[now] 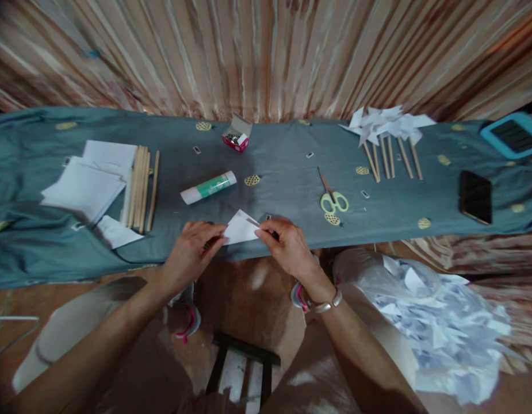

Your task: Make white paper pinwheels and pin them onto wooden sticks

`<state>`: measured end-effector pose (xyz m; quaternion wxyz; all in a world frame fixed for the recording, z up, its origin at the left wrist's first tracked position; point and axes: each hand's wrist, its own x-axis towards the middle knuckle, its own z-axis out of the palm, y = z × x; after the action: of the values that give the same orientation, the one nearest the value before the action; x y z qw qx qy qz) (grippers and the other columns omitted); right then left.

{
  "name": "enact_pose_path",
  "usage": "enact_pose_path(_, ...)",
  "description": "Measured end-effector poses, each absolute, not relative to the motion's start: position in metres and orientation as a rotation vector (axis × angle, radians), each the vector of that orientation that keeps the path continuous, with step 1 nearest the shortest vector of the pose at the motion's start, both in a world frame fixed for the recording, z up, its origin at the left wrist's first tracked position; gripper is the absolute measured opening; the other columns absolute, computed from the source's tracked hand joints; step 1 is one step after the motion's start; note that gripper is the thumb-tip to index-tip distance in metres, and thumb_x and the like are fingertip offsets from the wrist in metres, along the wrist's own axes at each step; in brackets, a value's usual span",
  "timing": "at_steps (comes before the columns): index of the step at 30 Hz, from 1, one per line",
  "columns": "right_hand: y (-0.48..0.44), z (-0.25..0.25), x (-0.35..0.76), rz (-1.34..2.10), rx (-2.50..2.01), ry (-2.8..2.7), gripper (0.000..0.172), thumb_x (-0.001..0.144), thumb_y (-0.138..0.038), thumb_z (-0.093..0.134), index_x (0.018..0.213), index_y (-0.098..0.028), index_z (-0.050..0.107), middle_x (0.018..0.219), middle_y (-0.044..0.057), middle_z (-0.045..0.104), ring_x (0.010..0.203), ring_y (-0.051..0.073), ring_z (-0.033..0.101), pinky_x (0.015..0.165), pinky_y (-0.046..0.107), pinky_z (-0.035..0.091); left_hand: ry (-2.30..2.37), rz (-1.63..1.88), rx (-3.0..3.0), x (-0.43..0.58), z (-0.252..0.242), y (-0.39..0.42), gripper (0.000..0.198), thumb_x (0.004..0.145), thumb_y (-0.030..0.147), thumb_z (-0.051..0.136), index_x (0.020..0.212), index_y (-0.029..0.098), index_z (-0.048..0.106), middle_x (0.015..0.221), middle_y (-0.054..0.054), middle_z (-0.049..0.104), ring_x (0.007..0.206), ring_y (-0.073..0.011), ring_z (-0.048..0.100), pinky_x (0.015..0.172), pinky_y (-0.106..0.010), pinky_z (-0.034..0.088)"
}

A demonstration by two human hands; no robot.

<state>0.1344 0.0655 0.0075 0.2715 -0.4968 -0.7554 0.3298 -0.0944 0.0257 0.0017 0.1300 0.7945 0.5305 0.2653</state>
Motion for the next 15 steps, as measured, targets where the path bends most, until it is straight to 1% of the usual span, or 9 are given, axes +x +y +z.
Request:
enact_pose_path(2, 0.066, 0.007, 0.134, 0.826, -1.322, -2.02, 0.011, 0.087, -0.029, 0.062, 0.082, -0.021, 0.068, 0.086, 0.004, 0.071, 0.084, 0.02, 0.063, 0.081, 0.034, 0.048, 1.552, 0.778, 2.281, -0.094, 0.0, 0.026, 0.017, 0.095, 0.025, 0.053, 0.106, 0.017, 0.063, 0.083, -0.004, 0.07, 0.077, -0.0191, 0.062, 0.074, -0.032, 0.04)
enact_pose_path(4, 0.067, 0.006, 0.134, 0.759, -1.313, -2.02, 0.009, 0.086, -0.027, 0.063, 0.08, -0.022, 0.068, 0.099, 0.006, 0.072, 0.095, 0.022, 0.064, 0.089, 0.038, 0.047, 1.565, 0.776, 2.246, -0.094, 0.001, 0.026, 0.021, 0.094, 0.024, 0.055, 0.113, 0.016, 0.06, 0.083, -0.003, 0.07, 0.078, -0.0193, 0.062, 0.075, -0.033, 0.041)
enact_pose_path(6, 0.067, 0.006, 0.133, 0.717, -1.331, -2.032, 0.009, 0.085, -0.027, 0.064, 0.078, -0.022, 0.068, 0.106, 0.007, 0.072, 0.1, 0.023, 0.063, 0.093, 0.041, 0.047, 1.581, 0.764, 2.248, -0.094, 0.003, 0.027, 0.024, 0.094, 0.024, 0.054, 0.117, 0.015, 0.058, 0.083, -0.003, 0.07, 0.079, -0.02, 0.062, 0.075, -0.034, 0.042)
enact_pose_path(8, 0.068, 0.005, 0.133, 0.696, -1.355, -2.045, 0.01, 0.085, -0.026, 0.064, 0.076, -0.022, 0.067, 0.107, 0.007, 0.071, 0.1, 0.024, 0.063, 0.093, 0.043, 0.047, 1.6, 0.76, 2.319, -0.093, 0.006, 0.028, 0.024, 0.094, 0.026, 0.054, 0.115, 0.015, 0.059, 0.09, -0.007, 0.07, 0.084, -0.0221, 0.062, 0.075, -0.036, 0.044)
enact_pose_path(10, 0.069, 0.005, 0.132, 0.685, -1.373, -2.048, 0.009, 0.084, -0.026, 0.065, 0.076, -0.022, 0.068, 0.107, 0.008, 0.071, 0.099, 0.024, 0.064, 0.093, 0.043, 0.047, 1.589, 0.801, 2.439, -0.09, 0.008, 0.026, 0.023, 0.095, 0.026, 0.053, 0.114, 0.016, 0.061, 0.106, -0.012, 0.07, 0.096, -0.0253, 0.061, 0.078, -0.038, 0.045)
enact_pose_path(12, 0.07, 0.005, 0.131, 0.679, -1.384, -2.045, 0.009, 0.083, -0.026, 0.066, 0.075, -0.022, 0.068, 0.105, 0.008, 0.072, 0.098, 0.024, 0.064, 0.093, 0.043, 0.048, 1.502, 0.845, 2.559, -0.085, 0.008, 0.021, 0.025, 0.096, 0.022, 0.05, 0.118, 0.016, 0.06, 0.124, -0.013, 0.066, 0.113, -0.0269, 0.057, 0.086, -0.041, 0.046)
enact_pose_path(15, 0.072, 0.004, 0.13, 0.666, -1.389, -2.039, 0.008, 0.082, -0.026, 0.065, 0.075, -0.023, 0.068, 0.103, 0.007, 0.072, 0.097, 0.023, 0.065, 0.093, 0.043, 0.048, 1.31, 0.768, 2.661, -0.074, 0.002, 0.012, 0.032, 0.097, 0.014, 0.044, 0.127, 0.016, 0.054, 0.135, -0.012, 0.06, 0.131, -0.0241, 0.048, 0.102, -0.044, 0.042)
